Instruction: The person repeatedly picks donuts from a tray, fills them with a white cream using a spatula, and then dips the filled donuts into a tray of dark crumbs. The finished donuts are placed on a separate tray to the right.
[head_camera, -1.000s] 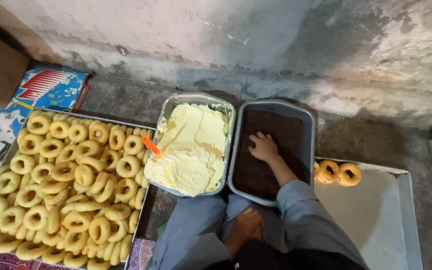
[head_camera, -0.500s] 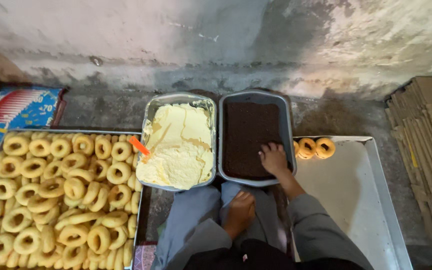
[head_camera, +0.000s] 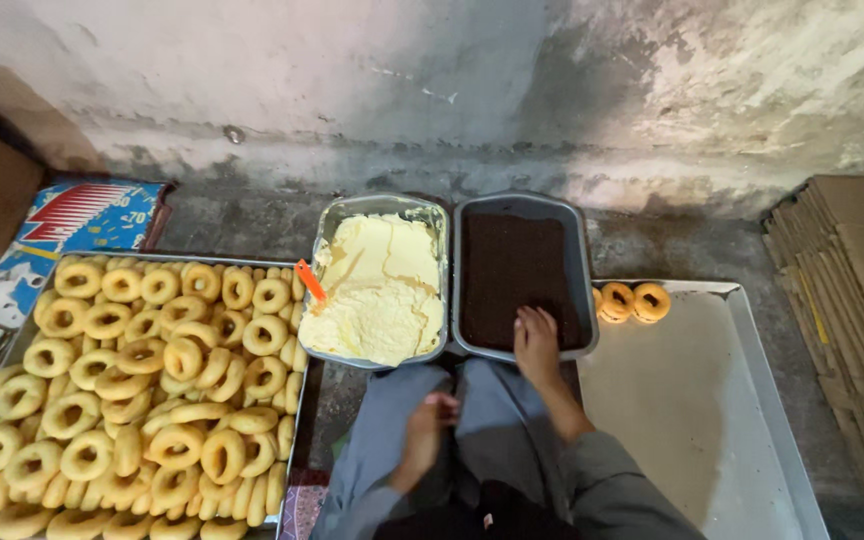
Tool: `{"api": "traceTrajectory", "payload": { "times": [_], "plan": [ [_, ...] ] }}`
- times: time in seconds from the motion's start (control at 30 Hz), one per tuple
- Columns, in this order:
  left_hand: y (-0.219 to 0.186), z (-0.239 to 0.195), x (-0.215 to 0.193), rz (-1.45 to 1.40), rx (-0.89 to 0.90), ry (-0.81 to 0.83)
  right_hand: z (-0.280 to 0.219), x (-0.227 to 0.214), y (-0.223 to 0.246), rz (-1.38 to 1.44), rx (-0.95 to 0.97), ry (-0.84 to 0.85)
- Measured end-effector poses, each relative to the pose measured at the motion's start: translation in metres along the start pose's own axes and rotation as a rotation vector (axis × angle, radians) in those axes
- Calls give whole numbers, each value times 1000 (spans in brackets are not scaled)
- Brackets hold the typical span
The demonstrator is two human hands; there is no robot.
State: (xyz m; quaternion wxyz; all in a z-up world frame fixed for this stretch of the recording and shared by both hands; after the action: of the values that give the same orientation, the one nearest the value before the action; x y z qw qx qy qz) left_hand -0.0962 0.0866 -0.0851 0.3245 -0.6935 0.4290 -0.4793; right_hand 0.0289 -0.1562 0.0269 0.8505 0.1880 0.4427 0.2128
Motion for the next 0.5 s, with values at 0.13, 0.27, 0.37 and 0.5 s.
{"api": "traceTrajectory", "payload": {
  "times": [0.13, 0.27, 0.37, 0.5],
  "plan": [
    [-100, -52, -107, 445, 480, -524, -18, -6, 16, -264, -118, 14],
    [-190, -116, -179, 981, 829, -1010, -16, -26, 21, -205, 4, -80],
    [-212, -139, -226, 1160, 647, -1297, -25, -41, 31, -244, 44, -81],
    [-196, -126, -285, 1059, 276, -1183, -58, -17, 20, -429, 267, 287]
  ]
}}
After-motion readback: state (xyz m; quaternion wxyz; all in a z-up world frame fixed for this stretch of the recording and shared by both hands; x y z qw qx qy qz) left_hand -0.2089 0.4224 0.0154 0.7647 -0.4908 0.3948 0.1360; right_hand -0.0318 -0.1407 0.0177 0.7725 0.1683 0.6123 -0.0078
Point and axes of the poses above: each hand's wrist, its own z-axis towards the middle knuckle, its own x-axis out of the palm, y = z × x, the point moved 8 cm from there along z, towards the middle knuckle, and after that the axes turned 7 degrees about -y, right-handed, at the moved point
